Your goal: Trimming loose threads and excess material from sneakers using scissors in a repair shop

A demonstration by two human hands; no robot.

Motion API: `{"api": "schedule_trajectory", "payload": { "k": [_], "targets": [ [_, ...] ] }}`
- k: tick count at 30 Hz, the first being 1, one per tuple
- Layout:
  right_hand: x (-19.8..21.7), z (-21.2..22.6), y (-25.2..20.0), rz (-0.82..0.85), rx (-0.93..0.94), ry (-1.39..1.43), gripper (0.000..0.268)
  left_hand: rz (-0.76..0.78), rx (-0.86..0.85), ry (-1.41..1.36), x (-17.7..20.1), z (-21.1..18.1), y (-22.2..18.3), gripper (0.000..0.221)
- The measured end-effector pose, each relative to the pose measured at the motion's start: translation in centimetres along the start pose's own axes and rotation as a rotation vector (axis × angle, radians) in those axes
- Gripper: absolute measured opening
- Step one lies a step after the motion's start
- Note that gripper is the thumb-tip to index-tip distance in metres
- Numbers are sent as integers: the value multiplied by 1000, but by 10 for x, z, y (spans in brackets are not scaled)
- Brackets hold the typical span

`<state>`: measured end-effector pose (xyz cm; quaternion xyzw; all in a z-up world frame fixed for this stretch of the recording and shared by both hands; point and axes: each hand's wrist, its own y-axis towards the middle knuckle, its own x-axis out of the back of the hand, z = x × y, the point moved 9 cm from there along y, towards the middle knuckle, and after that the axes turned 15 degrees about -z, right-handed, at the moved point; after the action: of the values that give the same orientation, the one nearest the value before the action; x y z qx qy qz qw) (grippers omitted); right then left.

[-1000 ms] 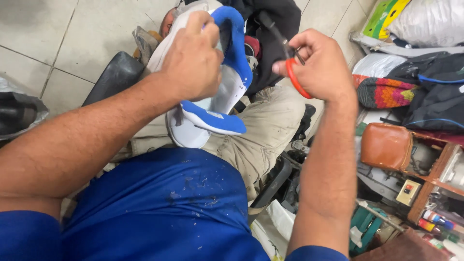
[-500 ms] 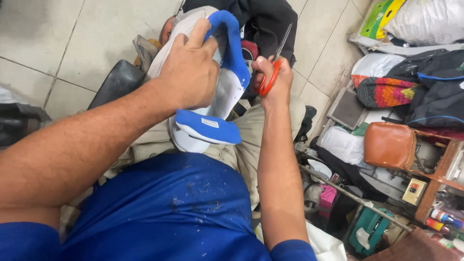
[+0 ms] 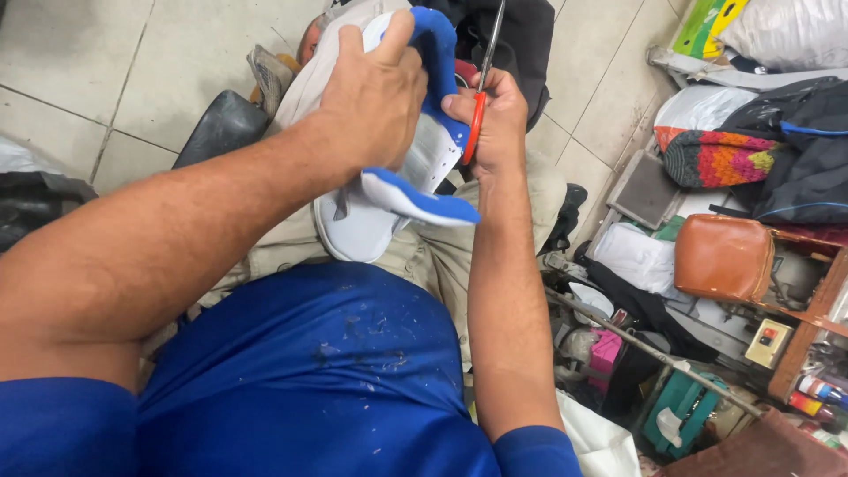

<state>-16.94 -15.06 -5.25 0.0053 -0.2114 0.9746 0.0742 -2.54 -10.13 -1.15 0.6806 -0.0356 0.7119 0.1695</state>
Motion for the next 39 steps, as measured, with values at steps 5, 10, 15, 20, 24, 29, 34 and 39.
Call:
{"api": "schedule_trajectory", "payload": {
  "k": [5, 10, 15, 20, 24, 29, 34, 39],
  "targets": [
    [-6, 8, -6, 29, 57, -36, 41, 214, 22, -12, -13, 9, 10, 48],
    [-16, 17, -13, 69, 93, -54, 42, 432, 25, 16, -27, 17, 14, 45],
    [-8, 14, -13, 10, 91, -130, 40, 366, 77, -158, -30, 17, 17, 42],
    [-7, 7, -7, 16, 67, -51, 42, 251, 72, -285, -34, 23, 17, 40],
    [-9, 12, -14, 19, 60, -52, 40, 336, 141, -122, -38, 22, 15, 47],
    [-12, 17, -20, 29, 87, -113, 39, 495, 67, -38, -26, 21, 13, 54],
    [-5, 8, -8, -12, 96, -151, 41, 546, -9, -17, -30, 16, 14, 46],
    [-4, 5, -13, 4, 37, -59, 36, 470, -31, 15, -35, 10, 11, 47]
  ]
}}
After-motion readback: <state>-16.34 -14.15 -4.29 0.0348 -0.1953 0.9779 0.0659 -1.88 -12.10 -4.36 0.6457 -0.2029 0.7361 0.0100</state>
